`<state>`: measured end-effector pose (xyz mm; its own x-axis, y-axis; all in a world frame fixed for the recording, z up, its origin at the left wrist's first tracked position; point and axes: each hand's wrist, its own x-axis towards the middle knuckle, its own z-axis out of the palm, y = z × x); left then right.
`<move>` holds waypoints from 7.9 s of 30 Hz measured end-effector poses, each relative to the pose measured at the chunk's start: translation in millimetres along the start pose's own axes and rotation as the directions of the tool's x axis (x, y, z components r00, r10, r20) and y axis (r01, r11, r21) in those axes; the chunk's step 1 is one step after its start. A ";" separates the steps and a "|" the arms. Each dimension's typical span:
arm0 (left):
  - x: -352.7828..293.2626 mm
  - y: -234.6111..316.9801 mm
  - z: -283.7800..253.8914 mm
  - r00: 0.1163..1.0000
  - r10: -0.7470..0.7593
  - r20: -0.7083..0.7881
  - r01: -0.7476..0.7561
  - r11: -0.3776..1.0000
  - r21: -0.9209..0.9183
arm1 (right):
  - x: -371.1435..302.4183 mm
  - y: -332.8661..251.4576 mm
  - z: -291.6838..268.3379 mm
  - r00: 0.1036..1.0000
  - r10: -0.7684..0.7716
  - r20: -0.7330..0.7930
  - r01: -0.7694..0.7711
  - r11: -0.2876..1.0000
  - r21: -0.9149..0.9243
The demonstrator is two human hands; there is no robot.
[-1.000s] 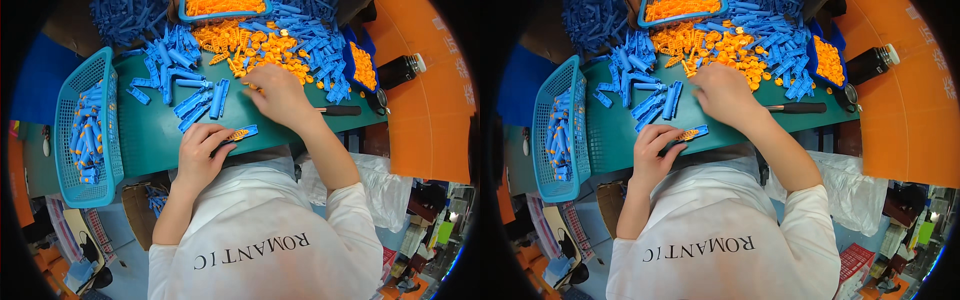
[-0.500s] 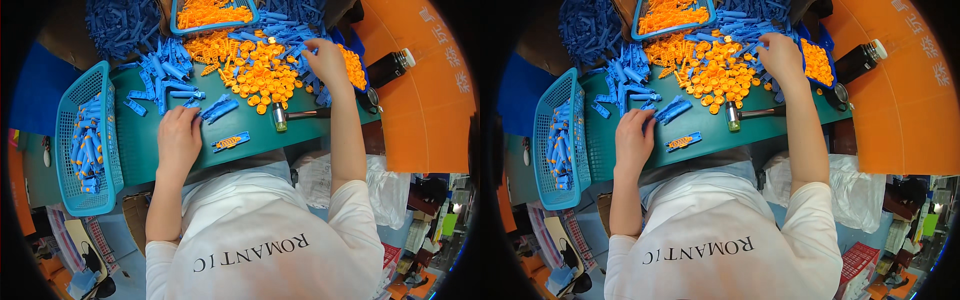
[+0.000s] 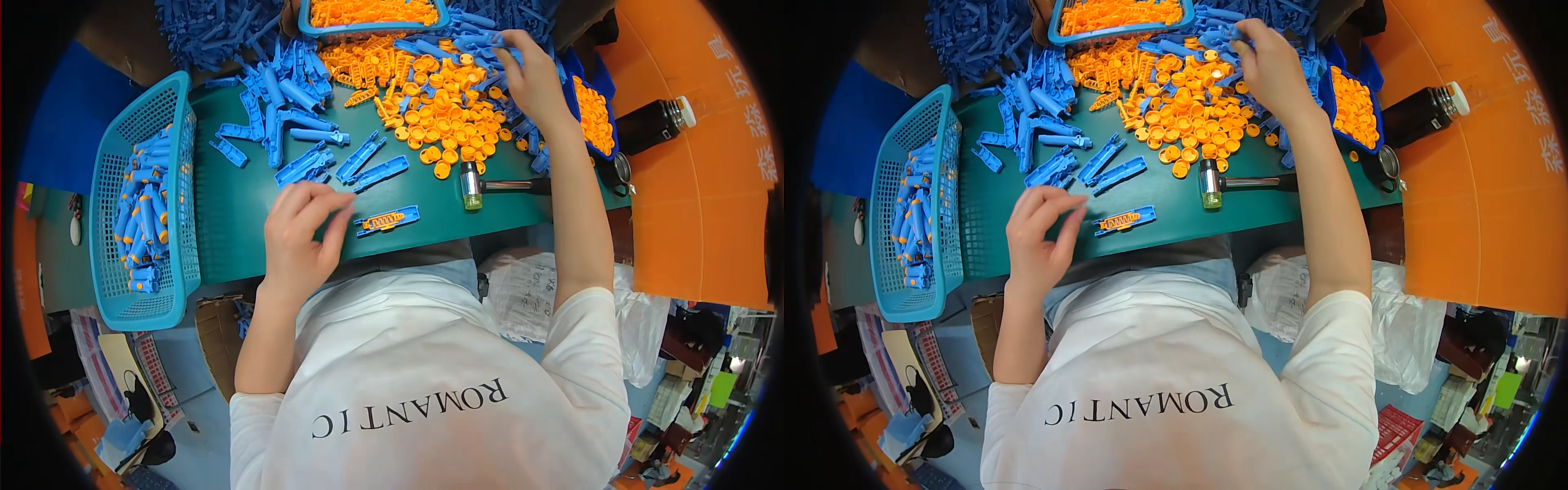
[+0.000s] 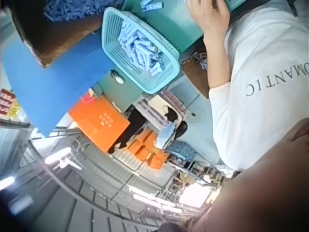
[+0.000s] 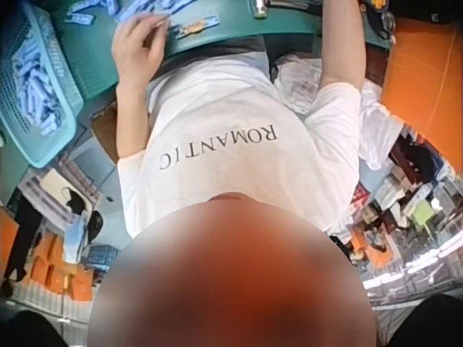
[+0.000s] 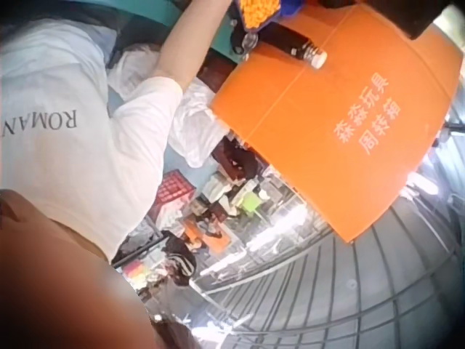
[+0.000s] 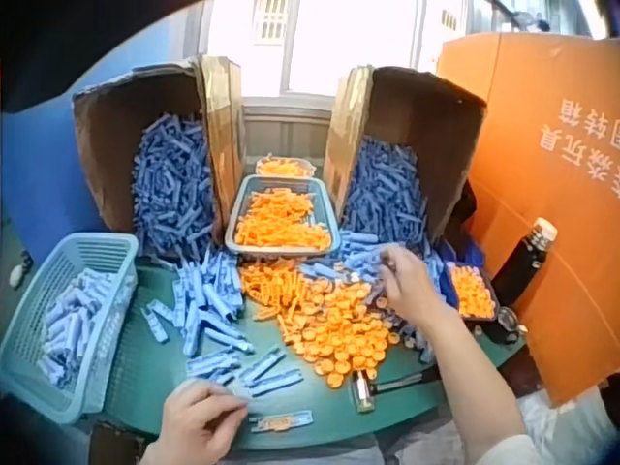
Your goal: Assemble plastic toy components at a workbench.
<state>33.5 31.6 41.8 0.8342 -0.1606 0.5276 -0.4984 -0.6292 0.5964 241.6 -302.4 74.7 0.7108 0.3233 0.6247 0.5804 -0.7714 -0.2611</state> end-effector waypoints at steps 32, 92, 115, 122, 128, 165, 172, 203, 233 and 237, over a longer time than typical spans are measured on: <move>-43.6 -8.2 -11.2 0.993 -0.084 0.081 0.089 0.994 -0.062 | -130.5 -162.2 9.2 0.970 0.015 0.242 -0.062 0.980 0.187; -41.9 -8.7 1.9 0.995 -0.102 0.013 0.103 0.994 -0.035 | -106.3 -180.0 14.1 0.850 -0.408 0.332 0.203 0.836 0.509; -47.2 -18.8 1.1 0.992 0.124 -0.016 -0.124 0.992 -0.024 | -114.7 -190.1 18.9 0.902 -0.290 0.321 0.137 0.895 0.424; -45.4 -14.3 -6.0 0.988 0.146 0.048 -0.145 0.989 -0.012 | -127.0 -190.8 25.4 0.937 -0.275 0.213 0.155 0.877 0.455; -35.2 4.4 -15.4 0.982 -0.099 0.163 0.117 0.987 -0.109 | -121.3 -204.7 19.3 0.938 -0.326 0.120 0.264 0.893 0.364; -37.5 60.1 -22.2 0.915 -0.402 0.036 0.353 0.753 -0.555 | -129.5 -211.5 -14.5 0.971 -0.205 -0.123 0.237 0.756 0.610; -34.2 69.2 -36.5 0.912 -0.391 0.123 0.394 0.753 -0.527 | -130.3 -212.8 -15.5 0.947 -0.263 -0.182 0.319 0.729 0.606; -45.3 62.3 -39.1 0.994 0.106 -0.023 -0.100 0.819 -0.565 | -129.7 -229.4 -62.1 0.829 -0.167 0.534 -0.449 0.372 0.812; -42.2 62.9 -26.5 0.868 -0.091 0.487 0.200 0.964 -0.177 | -148.7 -220.0 -25.0 0.967 -0.211 0.143 0.048 0.699 0.713; -57.4 39.7 -8.2 0.866 -0.384 0.320 0.499 0.653 -0.569 | -121.8 -161.0 -22.4 0.995 0.095 -0.006 -0.093 0.985 0.145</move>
<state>-36.1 22.1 40.2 0.9894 -0.1407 0.0348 -0.0433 -0.0582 0.9974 52.7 -229.8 57.1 0.7602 0.2454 0.6016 0.5634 -0.7102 -0.4222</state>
